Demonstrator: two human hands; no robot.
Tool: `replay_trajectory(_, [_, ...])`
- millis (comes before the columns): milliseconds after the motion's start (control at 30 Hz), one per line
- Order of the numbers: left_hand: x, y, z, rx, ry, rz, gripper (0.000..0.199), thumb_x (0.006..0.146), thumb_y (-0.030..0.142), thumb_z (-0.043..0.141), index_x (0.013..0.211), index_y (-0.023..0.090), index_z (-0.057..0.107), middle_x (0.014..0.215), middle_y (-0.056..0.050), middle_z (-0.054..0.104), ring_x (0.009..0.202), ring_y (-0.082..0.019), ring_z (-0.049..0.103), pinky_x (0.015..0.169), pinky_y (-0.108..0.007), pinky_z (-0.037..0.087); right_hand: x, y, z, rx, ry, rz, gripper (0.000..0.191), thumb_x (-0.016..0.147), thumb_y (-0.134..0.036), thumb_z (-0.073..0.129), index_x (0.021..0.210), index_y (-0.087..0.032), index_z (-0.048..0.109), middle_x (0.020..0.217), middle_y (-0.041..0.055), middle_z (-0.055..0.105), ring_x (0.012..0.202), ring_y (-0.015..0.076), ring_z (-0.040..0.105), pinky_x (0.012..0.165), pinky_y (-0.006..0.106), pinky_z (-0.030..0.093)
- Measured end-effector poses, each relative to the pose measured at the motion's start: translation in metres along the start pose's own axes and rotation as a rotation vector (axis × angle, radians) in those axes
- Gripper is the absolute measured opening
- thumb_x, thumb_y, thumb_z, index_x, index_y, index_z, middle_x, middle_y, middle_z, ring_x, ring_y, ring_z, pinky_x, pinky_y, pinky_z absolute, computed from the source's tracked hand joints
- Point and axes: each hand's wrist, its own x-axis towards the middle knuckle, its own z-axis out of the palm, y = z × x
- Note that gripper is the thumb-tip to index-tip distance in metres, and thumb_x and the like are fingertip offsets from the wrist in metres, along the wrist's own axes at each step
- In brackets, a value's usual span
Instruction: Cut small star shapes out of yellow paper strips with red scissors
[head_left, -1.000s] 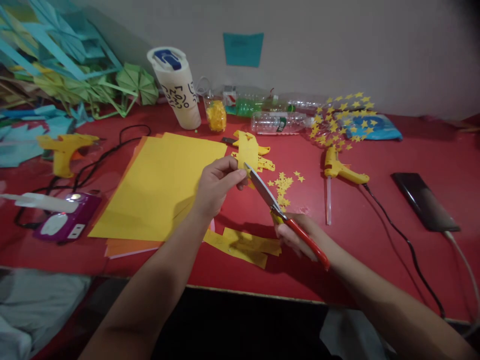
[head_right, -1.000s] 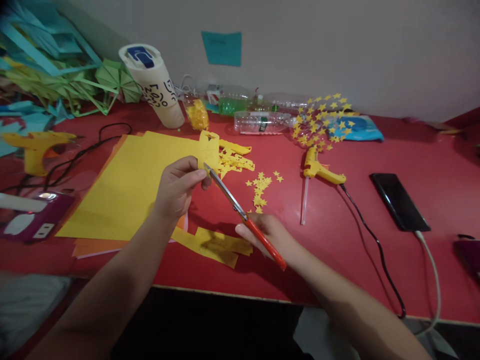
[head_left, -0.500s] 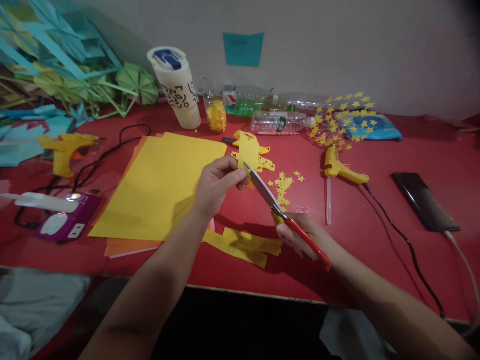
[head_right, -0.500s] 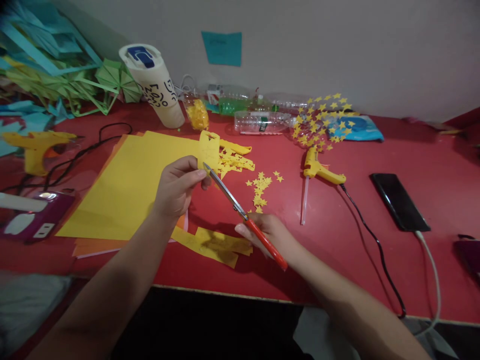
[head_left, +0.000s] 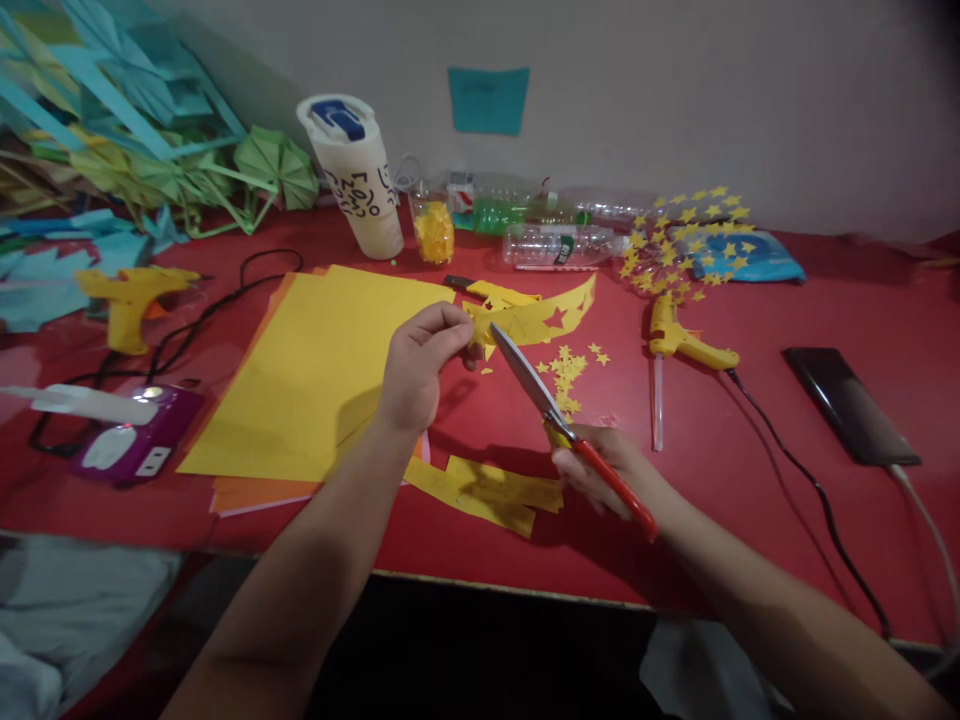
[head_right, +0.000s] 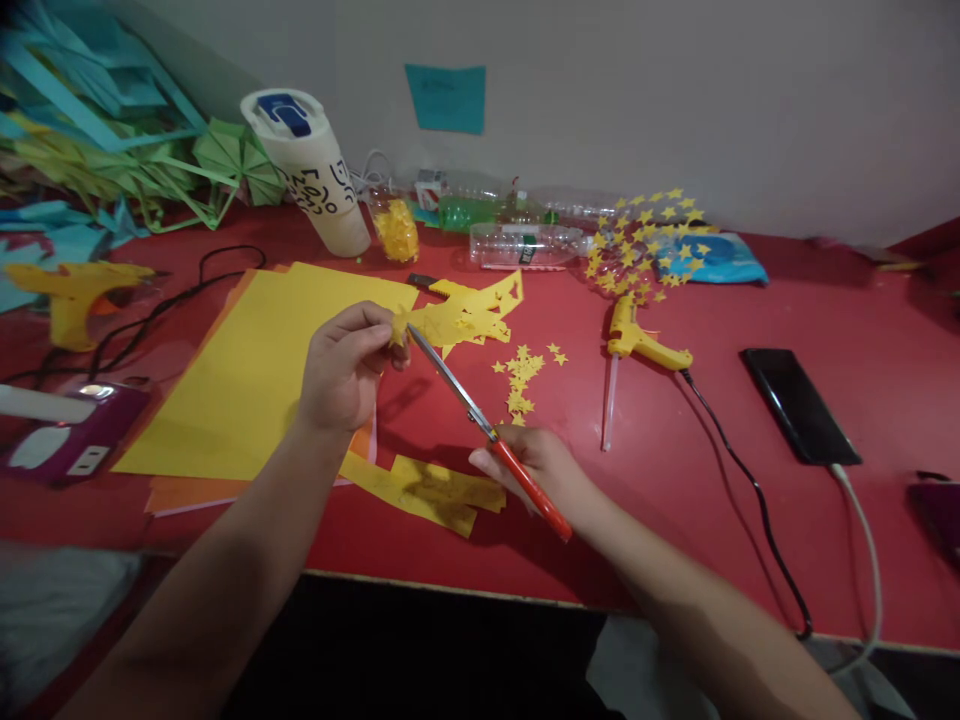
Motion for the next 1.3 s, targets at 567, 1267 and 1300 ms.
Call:
replay_trajectory(567, [0.0, -0.001, 0.0, 0.043, 0.015, 0.026, 0.01, 0.071, 0.024, 0.065, 0.064, 0.019, 0.061, 0.051, 0.004, 0.052, 0.047, -0.005, 0.044, 0.047, -0.019, 0.039, -0.001, -0.003, -0.002, -0.036, 0.016, 0.006, 0.055, 0.08, -0.071, 0.051, 0.058, -0.023, 0.037, 0.044, -0.0057, 0.038, 0.04, 0.0087, 0.036, 0.039, 0.023, 0.027])
replay_trajectory(1267, [0.002, 0.001, -0.007, 0.122, -0.012, 0.027, 0.011, 0.065, 0.022, 0.063, 0.055, 0.019, 0.062, 0.048, 0.003, 0.045, 0.046, -0.006, 0.038, 0.045, -0.022, 0.031, -0.001, -0.006, -0.004, -0.023, -0.033, -0.001, 0.056, 0.078, -0.071, 0.053, 0.058, -0.023, 0.033, 0.047, -0.0069, 0.036, 0.041, 0.0073, 0.034, 0.039, 0.022, 0.026])
replay_trajectory(1300, [0.003, 0.002, -0.008, 0.124, -0.02, 0.024, 0.011, 0.065, 0.022, 0.063, 0.055, 0.019, 0.062, 0.048, 0.003, 0.046, 0.046, -0.006, 0.038, 0.045, -0.022, 0.031, -0.001, -0.006, -0.004, -0.018, -0.033, 0.002, 0.056, 0.077, -0.072, 0.053, 0.058, -0.023, 0.033, 0.046, -0.007, 0.036, 0.04, 0.0071, 0.033, 0.039, 0.022, 0.025])
